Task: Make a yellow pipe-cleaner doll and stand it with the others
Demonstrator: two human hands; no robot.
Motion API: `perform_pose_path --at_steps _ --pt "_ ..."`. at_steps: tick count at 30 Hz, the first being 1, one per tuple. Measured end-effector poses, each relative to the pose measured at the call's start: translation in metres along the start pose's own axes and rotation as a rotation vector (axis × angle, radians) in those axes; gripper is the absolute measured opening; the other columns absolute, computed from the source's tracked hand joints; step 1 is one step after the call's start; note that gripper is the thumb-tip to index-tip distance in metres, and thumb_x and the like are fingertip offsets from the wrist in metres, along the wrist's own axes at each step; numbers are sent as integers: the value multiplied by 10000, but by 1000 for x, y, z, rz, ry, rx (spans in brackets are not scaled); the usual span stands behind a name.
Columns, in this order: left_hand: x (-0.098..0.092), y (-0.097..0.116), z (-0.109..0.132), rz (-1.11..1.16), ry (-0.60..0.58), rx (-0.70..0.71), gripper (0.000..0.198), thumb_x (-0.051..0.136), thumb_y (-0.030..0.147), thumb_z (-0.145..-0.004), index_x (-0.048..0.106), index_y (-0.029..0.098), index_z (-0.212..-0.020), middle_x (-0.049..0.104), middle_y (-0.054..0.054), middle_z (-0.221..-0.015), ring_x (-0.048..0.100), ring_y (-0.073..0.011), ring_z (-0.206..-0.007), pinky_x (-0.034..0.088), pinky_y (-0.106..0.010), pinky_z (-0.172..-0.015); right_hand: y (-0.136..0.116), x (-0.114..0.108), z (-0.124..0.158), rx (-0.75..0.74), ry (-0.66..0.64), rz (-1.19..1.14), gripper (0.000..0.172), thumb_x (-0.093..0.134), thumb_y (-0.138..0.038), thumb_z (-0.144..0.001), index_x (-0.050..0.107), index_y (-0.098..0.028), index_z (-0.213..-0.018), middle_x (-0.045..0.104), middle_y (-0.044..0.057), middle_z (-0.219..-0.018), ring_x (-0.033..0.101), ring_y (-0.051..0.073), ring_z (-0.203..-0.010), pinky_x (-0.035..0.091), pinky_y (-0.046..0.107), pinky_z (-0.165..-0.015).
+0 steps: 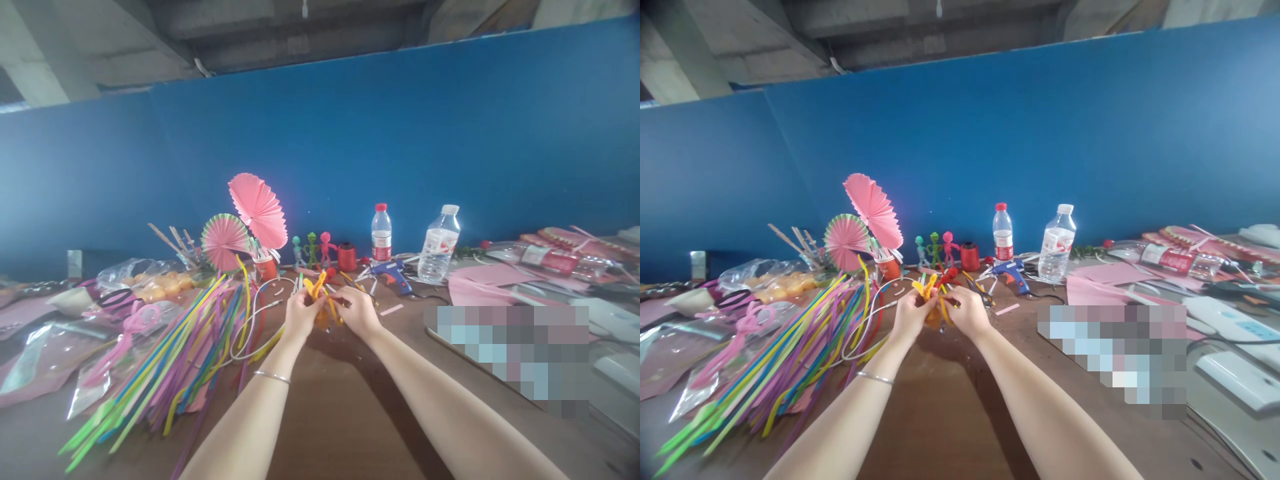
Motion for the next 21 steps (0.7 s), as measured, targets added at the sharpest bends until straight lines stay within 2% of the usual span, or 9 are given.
perform_pose_path --at_steps 5,8,12,17,21 --pt "-1 8 2 -263 5 117 178 625 301 -652 647 151 -746 617 -6 -649 552 -149 -624 410 -227 -586 3 3 0 166 -25 -58 259 543 -320 -742 603 -165 -543 533 10 -556 478 121 -544 355 213 -502" --pt "-1 12 3 -299 14 147 185 605 312 -676 654 156 -763 641 -17 -685 571 -164 -667 424 -237 -614 8 7 1 359 -44 -204 327 551 -386 -712 551 -150 -487 456 -21 -473 402 94 -475 280 209 -446" --pt "1 16 5 -254 -14 145 204 619 310 -674 658 152 -797 661 -30 -744 589 -178 -714 438 -252 -651 14 14 2 641 -79 -568 348 614 -414 -643 497 -146 -454 366 -57 -402 306 54 -396 202 205 -408" --pt "7 17 6 -117 -90 109 228 659 290 -646 662 148 -825 657 -22 -721 593 -168 -687 438 -240 -627 16 17 4 811 -154 -829 277 666 -383 -588 548 -136 -544 439 -45 -449 339 44 -373 184 196 -387" --pt "7 11 5 -14 -69 46 238 684 295 -621 658 146 -805 658 -23 -705 596 -160 -667 442 -240 -630 13 20 5 909 -202 -970 249 677 -356 -574 573 -136 -626 479 -36 -472 387 48 -379 181 178 -372"
Point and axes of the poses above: each hand's wrist, its own z-axis away from the middle knuckle, its own x-axis out of the palm, y = z × x, the point moved 3 cm from there along -z, towards the middle knuckle
